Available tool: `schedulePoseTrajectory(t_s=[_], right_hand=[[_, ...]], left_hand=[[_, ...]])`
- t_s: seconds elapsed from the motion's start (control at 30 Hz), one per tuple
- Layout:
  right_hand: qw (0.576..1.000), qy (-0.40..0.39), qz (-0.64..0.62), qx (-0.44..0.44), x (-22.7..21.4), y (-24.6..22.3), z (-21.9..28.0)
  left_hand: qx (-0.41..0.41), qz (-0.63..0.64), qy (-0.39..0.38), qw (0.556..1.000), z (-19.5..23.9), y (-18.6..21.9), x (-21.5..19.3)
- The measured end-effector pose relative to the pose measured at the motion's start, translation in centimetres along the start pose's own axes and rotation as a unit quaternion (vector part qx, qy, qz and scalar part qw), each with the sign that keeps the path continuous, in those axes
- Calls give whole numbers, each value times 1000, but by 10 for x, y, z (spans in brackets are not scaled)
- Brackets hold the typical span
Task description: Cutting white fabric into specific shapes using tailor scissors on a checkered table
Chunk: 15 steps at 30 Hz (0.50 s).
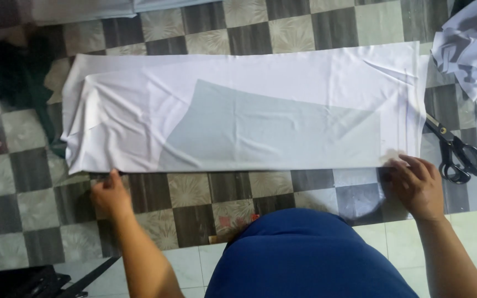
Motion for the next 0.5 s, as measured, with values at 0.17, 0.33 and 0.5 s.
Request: schedulePoseTrajectory(t_s=[0.17,0.33,0.5], right_hand=[[996,59,60,13,-17,-13,-8],[991,88,92,41,-15,-1,-1],[988,99,109,47,-16,12,2]], left_hand=[[-50,38,14,998,-14,24,12],[-145,33,-41,988,-14,45,-3],[-116,135,-25,984,-34,24,18]])
Point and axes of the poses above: each hand's wrist, its own z-axis away from the middle knuckle, its own x-axis out of the palm, y = z × x, the point moved 7 cm from there along -z, towards the middle knuckle, and after that the axes turned 14 degrees about -y, right-handed, at the moved point
